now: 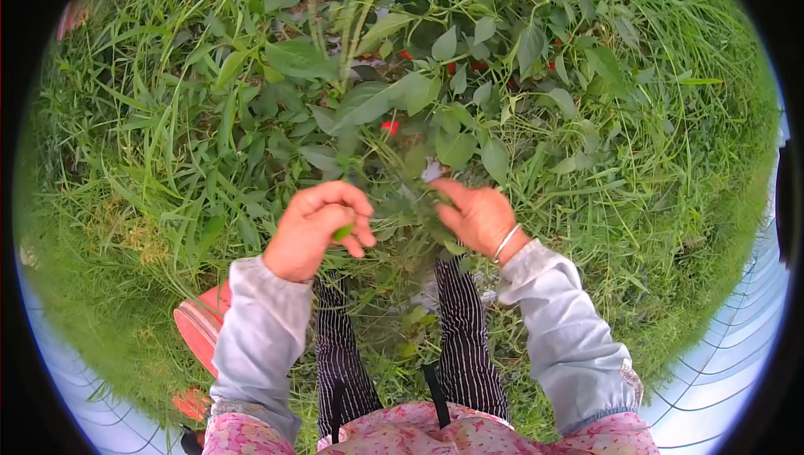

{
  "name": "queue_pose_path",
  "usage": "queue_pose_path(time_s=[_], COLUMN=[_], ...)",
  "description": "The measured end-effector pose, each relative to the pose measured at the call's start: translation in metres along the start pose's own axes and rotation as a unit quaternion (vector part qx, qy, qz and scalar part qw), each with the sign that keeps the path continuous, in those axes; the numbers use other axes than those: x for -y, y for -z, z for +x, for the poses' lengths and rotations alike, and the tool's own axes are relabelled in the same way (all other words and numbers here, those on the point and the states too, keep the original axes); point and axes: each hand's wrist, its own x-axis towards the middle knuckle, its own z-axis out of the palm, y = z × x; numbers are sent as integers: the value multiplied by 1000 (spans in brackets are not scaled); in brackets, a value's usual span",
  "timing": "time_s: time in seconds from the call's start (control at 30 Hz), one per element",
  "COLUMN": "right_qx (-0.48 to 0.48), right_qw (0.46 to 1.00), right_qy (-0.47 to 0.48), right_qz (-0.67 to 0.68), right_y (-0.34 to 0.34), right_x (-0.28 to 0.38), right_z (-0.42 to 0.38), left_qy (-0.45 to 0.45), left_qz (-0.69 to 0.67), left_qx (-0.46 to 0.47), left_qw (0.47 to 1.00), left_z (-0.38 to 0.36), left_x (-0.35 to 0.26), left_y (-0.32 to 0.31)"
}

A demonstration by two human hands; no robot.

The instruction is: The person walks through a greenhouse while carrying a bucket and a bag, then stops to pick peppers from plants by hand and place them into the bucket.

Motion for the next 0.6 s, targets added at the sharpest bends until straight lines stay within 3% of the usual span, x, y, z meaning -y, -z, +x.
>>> queue_pose_path(time_s=[0.03,0.1,0.13,0.23,0.33,0.4,0.47,0.53,0.6], right_qx=[-17,64,47,104,143,119,74,7,7], right_qw=[998,997,996,989,982,984,987,986,984], right_qy=[49,35,69,63,76,78,83,95,94], right_qz=[41,13,21,86,93,106,119,133,152], right_y=[-23,-49,-71,-95,-118,-131,-146,-162,-168], right_x=[4,36,46,86,100,101,100,97,96], right_z=[-7,-17,-22,-24,-20,-23,-28,-32,-33], left_qy=[-22,-60,-86,-66,-157,-139,-32,-43,-74], left_qz=[54,130,160,282,581,692,820,862,901], left_qx=[-37,-99,-115,-37,37,70,59,79,66], left_qw=[998,985,977,956,798,705,569,500,423], left_z=[-6,-12,-13,-8,30,64,93,118,147], left_x=[-11,-22,-26,-37,-11,13,23,27,33], left_y=[2,3,1,-29,-33,-14,-11,0,21])
